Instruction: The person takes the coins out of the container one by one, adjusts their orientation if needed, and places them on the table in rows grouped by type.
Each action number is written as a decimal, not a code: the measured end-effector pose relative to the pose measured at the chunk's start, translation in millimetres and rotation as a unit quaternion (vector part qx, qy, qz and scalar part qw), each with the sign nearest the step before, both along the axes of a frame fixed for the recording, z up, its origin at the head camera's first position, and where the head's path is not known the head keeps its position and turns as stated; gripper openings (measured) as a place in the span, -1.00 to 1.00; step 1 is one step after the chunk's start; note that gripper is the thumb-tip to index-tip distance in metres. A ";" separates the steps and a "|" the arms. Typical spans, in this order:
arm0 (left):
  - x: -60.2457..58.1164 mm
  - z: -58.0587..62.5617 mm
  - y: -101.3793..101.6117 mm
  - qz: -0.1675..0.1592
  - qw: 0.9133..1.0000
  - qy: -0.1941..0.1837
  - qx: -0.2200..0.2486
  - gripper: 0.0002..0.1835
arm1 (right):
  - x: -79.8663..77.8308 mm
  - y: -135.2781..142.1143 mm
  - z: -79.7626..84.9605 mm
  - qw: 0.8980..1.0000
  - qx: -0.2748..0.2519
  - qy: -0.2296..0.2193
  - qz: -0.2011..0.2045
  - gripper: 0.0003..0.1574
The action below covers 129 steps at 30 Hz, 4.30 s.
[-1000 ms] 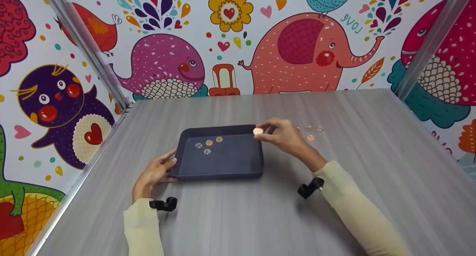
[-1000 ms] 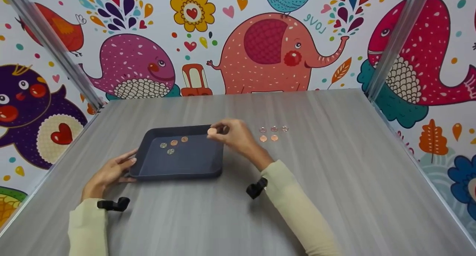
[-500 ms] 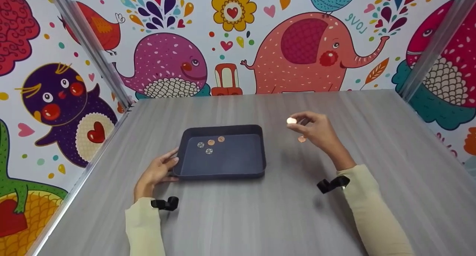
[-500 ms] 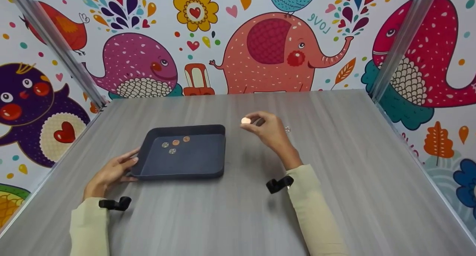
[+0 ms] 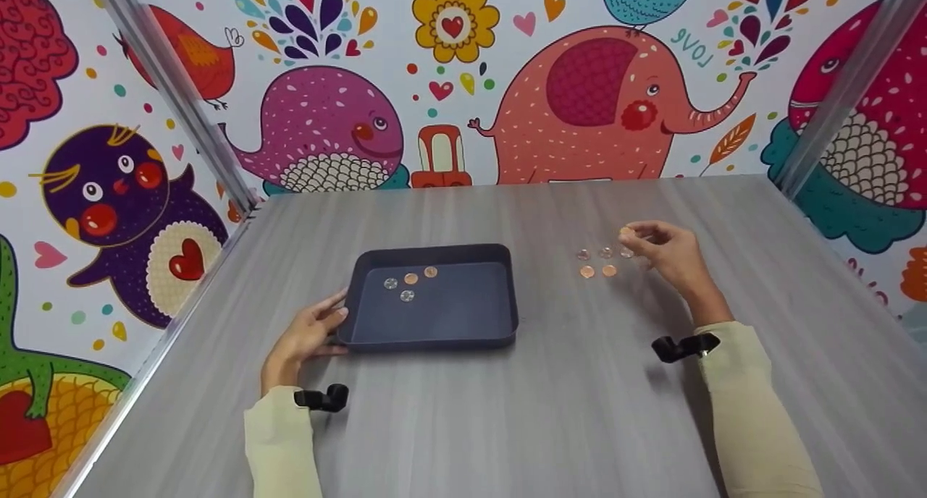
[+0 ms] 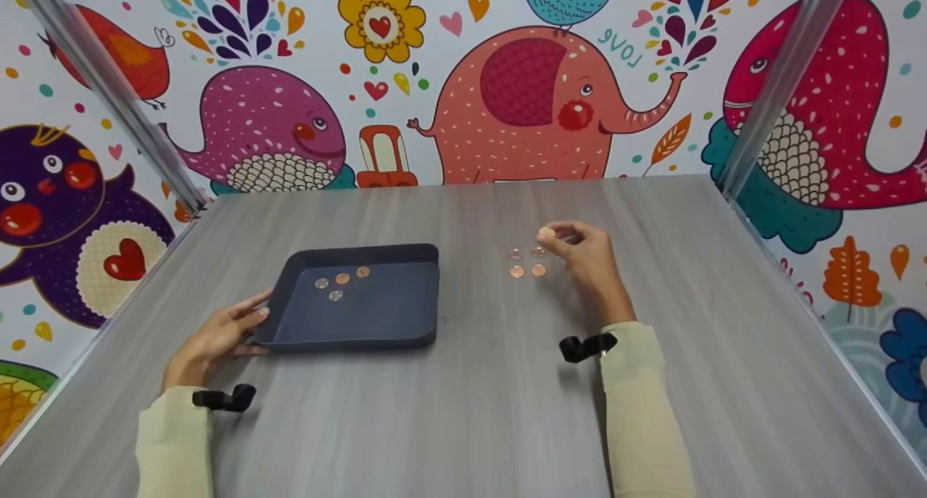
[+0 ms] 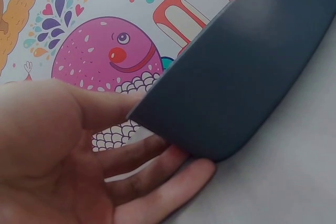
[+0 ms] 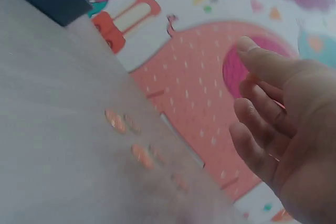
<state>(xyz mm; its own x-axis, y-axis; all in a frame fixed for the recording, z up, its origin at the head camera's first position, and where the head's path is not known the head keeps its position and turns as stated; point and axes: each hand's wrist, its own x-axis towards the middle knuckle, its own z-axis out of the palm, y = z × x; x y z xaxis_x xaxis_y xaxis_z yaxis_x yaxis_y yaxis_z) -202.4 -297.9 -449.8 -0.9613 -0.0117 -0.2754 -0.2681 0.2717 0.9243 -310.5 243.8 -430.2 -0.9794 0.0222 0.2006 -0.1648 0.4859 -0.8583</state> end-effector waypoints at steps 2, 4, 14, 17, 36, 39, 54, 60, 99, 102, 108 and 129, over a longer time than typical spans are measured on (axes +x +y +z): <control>-0.4 -0.1 -0.3 0.001 1.000 0.000 0.002 -0.41 | -1.6 7.2 -6.2 1.000 -0.009 -0.028 -0.003 -0.30; -0.6 -0.2 -0.4 0.002 1.000 0.001 0.001 -0.41 | -3.2 12.4 -11.3 0.998 -0.013 -0.055 -0.008 -0.27; 0.7 0.7 -0.5 0.006 1.000 -0.002 0.006 -0.41 | -11.6 16.7 -32.2 0.986 0.012 -0.164 -0.022 -0.37; 0.4 1.1 -0.4 0.007 1.000 -0.003 0.004 -0.41 | -11.0 15.7 -34.7 0.987 0.030 -0.158 -0.029 -0.43; 0.9 -0.2 0.5 0.002 1.000 0.000 -0.009 -0.40 | -6.6 11.1 -36.0 0.988 0.113 -0.110 -0.009 -0.52; 1.2 0.0 0.3 0.002 1.000 0.001 -0.011 -0.40 | -6.6 10.2 -36.7 0.987 0.115 -0.109 -0.009 -0.50; 0.7 -0.3 -0.4 0.004 1.000 -0.001 -0.001 -0.41 | -8.2 9.8 -21.9 0.984 0.023 -0.176 -0.013 -0.35; 0.7 0.9 0.2 0.002 1.000 -0.003 -0.001 -0.41 | -5.5 -8.9 -10.9 0.986 -0.007 -0.163 0.015 -0.31; -0.3 0.6 0.5 0.015 1.000 -0.002 -0.011 -0.41 | 16.5 -187.3 25.3 0.983 -0.029 -0.135 0.119 -0.54; -0.5 1.1 0.7 0.015 1.000 0.000 -0.003 -0.41 | 13.6 -199.8 24.6 0.981 -0.023 -0.151 0.122 -0.54; -0.9 0.7 0.1 0.008 1.000 -0.001 0.003 -0.41 | 4.1 -221.3 22.6 0.973 -0.030 -0.193 0.120 -0.54; 1.6 -0.5 -0.2 0.017 1.000 -0.004 0.004 -0.41 | -12.9 -294.3 15.0 0.961 -0.049 -0.273 0.011 -0.79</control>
<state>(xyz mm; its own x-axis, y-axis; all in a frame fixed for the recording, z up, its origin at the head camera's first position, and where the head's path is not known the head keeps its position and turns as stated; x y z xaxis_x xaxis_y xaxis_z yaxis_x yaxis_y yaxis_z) -200.9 -298.1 -450.4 -0.9581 -0.0424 -0.2834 -0.2846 0.2550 0.9241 -323.4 -50.5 -415.2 -0.9388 -0.0076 -0.3444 0.3129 0.3997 -0.8616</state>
